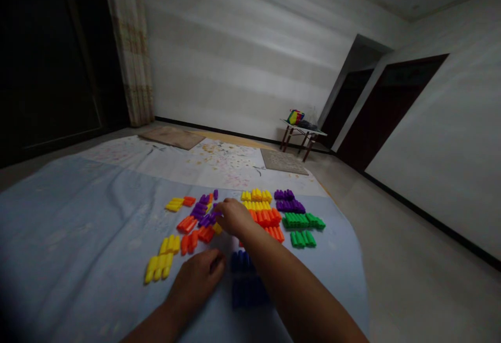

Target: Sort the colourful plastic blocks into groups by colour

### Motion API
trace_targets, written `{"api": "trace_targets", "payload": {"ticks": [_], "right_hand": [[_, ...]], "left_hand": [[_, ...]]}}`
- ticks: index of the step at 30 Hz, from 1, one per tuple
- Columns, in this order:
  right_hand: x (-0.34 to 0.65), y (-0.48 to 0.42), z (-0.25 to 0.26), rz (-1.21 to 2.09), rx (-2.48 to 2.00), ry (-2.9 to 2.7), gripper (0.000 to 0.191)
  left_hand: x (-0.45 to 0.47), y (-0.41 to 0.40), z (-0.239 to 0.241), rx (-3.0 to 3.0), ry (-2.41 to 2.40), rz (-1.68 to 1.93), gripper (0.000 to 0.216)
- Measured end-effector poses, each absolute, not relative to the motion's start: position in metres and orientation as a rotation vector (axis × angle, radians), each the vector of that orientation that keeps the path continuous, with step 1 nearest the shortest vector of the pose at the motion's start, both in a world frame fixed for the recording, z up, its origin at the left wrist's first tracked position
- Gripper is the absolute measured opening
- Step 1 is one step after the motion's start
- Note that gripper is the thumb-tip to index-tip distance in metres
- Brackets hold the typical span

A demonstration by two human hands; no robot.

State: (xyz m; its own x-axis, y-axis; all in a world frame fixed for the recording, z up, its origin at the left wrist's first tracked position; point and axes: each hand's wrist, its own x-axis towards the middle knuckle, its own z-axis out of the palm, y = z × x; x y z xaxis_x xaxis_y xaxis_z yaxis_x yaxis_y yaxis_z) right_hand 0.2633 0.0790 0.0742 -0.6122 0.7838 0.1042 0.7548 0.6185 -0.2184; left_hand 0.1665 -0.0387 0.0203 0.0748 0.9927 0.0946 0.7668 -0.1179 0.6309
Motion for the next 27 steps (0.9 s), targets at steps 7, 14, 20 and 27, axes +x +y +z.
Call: {"api": "trace_targets", "payload": {"ticks": [7, 14, 20, 27], "right_hand": [[0.249, 0.11, 0.055, 0.298, -1.422, -2.555, 0.034], [0.253, 0.115, 0.053, 0.542, -1.357, -2.4, 0.031], [0.272, 0.111, 0.062, 0.698, -1.294, -2.232, 0.026], [0.336, 0.126, 0.086, 0.64, -1.377, -2.022, 0.016]], "left_hand": [[0.167, -0.037, 0.017, 1.943, 1.721, 0.746, 0.023], [0.165, -0.037, 0.013, 1.95, 1.723, 0.755, 0.025], [0.166, -0.038, 0.019, 1.954, 1.731, 0.698, 0.026], [0.165, -0.036, 0.025, 1.915, 1.73, 0.646, 0.027]]}}
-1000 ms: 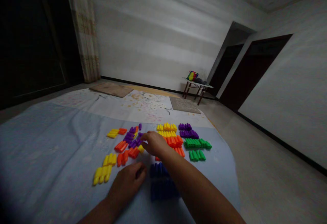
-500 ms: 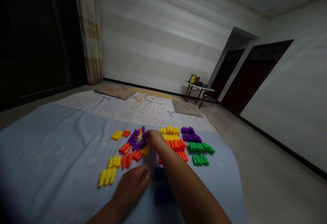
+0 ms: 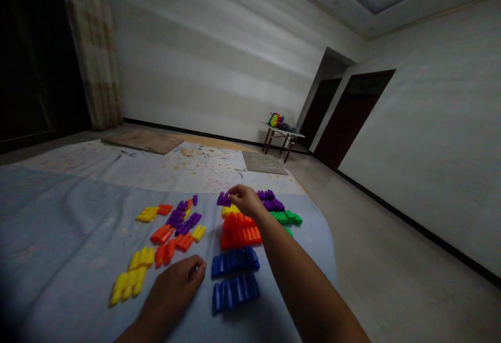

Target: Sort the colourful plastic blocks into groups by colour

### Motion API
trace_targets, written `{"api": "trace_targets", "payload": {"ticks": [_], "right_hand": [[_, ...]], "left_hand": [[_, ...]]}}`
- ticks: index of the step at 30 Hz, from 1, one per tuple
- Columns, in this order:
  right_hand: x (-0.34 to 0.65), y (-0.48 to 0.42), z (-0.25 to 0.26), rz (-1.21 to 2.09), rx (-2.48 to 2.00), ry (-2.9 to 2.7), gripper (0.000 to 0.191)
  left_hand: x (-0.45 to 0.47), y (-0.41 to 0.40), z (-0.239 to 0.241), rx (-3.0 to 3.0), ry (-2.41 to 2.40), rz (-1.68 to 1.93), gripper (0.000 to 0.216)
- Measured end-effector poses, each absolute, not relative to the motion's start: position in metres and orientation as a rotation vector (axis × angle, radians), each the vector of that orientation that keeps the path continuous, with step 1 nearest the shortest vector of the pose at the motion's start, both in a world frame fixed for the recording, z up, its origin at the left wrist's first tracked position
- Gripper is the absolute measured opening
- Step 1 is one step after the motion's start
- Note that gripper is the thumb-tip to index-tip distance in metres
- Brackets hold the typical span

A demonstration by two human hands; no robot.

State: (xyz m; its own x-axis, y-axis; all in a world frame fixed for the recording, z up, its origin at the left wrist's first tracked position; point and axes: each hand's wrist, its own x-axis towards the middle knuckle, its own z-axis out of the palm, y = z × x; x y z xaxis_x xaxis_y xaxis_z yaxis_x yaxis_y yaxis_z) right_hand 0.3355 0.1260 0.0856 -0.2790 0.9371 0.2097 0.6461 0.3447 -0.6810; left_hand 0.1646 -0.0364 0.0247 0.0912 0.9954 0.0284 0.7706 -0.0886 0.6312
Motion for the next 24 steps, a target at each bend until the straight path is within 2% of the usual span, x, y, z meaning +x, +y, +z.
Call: {"api": "trace_targets", "payload": {"ticks": [10, 13, 19, 24], "right_hand": [[0.449, 0.165, 0.084, 0.323, -1.851, -1.74, 0.031], [0.458, 0.169, 0.08, 0.254, -1.972, -1.721, 0.028], [0.453, 0.183, 0.07, 0.267, -2.139, -1.78, 0.016], [0.455, 0.198, 0.062, 0.326, -2.256, -1.842, 0.026]], "left_hand": [[0.167, -0.031, 0.022, 1.9, 1.739, 0.607, 0.029], [0.167, -0.03, 0.022, 1.902, 1.736, 0.597, 0.029], [0.165, -0.032, 0.021, 1.876, 1.739, 0.594, 0.029], [0.165, -0.032, 0.018, 1.871, 1.736, 0.592, 0.028]]}}
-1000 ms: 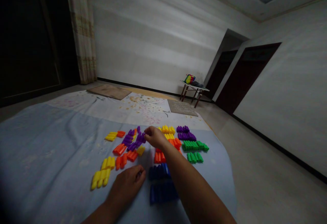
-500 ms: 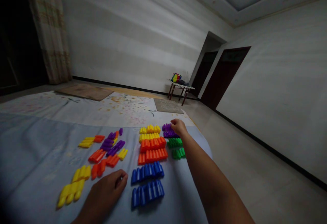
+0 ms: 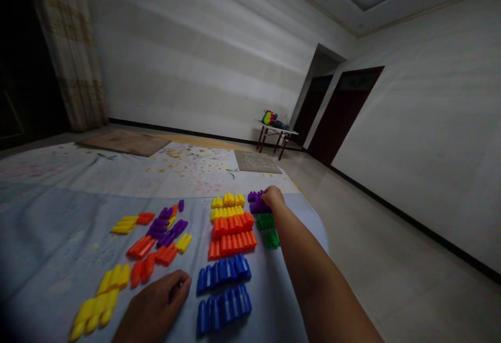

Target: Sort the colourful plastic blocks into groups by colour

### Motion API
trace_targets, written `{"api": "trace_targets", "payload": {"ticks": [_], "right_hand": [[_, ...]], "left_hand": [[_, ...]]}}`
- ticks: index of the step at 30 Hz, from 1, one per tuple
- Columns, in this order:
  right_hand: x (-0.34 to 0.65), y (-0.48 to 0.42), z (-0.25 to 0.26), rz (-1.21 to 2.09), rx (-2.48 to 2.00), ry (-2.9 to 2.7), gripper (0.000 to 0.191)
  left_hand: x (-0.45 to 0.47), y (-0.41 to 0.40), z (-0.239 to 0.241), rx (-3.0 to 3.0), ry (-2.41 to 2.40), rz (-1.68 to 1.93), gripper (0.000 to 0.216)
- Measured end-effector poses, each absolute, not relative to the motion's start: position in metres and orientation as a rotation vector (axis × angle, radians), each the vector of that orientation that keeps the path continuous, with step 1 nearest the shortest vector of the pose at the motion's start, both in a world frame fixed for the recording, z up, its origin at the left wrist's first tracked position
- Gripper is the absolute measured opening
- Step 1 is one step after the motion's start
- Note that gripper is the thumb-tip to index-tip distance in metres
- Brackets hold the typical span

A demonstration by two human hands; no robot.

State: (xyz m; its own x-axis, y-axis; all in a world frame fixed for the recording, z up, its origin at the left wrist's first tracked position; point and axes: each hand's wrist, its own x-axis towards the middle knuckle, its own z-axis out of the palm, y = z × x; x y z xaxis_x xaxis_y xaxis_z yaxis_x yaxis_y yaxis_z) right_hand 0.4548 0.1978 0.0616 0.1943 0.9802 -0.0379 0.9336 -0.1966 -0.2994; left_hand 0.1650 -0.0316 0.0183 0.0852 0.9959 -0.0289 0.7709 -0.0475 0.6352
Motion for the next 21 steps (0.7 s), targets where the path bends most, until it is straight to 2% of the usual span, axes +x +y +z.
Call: {"api": "trace_targets", "payload": {"ticks": [10, 15, 21], "right_hand": [[0.46, 0.198, 0.051, 0.225, -2.307, -1.906, 0.027], [0.454, 0.188, 0.055, 0.076, -2.194, -1.954, 0.02], [0.444, 0.177, 0.054, 0.002, -2.02, -2.107, 0.023]], "left_hand": [[0.165, -0.031, 0.018, 1.859, 1.733, 0.587, 0.029], [0.165, -0.03, 0.018, 1.853, 1.742, 0.571, 0.028], [0.166, -0.03, 0.022, 1.869, 1.74, 0.571, 0.028]]}}
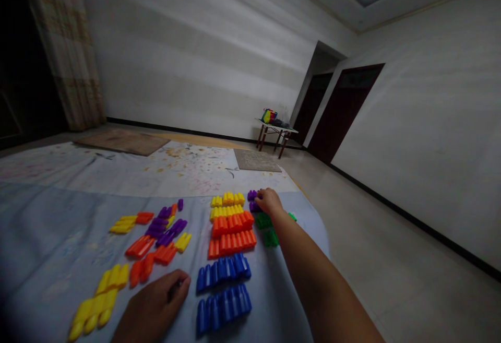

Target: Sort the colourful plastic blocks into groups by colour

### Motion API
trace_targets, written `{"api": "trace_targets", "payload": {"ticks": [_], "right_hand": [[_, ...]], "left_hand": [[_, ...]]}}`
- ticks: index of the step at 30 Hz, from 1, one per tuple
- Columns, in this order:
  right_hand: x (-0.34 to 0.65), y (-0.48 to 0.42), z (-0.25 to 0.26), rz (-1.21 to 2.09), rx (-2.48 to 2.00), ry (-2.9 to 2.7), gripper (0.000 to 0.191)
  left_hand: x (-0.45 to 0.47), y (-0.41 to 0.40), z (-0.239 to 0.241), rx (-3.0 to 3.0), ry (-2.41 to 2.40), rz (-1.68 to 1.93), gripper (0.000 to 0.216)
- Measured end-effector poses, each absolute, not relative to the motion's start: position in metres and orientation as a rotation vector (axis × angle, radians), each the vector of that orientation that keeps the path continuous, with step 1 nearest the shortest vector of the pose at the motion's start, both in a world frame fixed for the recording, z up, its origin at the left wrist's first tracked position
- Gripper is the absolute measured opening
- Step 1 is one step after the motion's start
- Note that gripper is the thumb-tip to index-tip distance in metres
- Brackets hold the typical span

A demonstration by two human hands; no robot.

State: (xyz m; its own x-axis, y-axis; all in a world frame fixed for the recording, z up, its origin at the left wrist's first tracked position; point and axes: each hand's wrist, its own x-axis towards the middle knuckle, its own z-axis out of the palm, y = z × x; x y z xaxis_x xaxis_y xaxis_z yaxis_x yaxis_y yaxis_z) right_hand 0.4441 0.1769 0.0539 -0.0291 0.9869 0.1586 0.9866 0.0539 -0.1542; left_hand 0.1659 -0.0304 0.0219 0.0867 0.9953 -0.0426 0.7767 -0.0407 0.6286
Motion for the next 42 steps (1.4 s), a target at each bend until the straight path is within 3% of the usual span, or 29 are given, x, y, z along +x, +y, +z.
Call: {"api": "trace_targets", "payload": {"ticks": [26, 42], "right_hand": [[0.447, 0.172, 0.05, -0.014, -2.085, -2.216, 0.025], [0.451, 0.168, 0.063, -0.066, -1.942, -1.997, 0.026]], "left_hand": [[0.166, -0.033, 0.024, 1.869, 1.752, 0.602, 0.027], [0.165, -0.032, 0.021, 1.854, 1.731, 0.62, 0.027]]}}
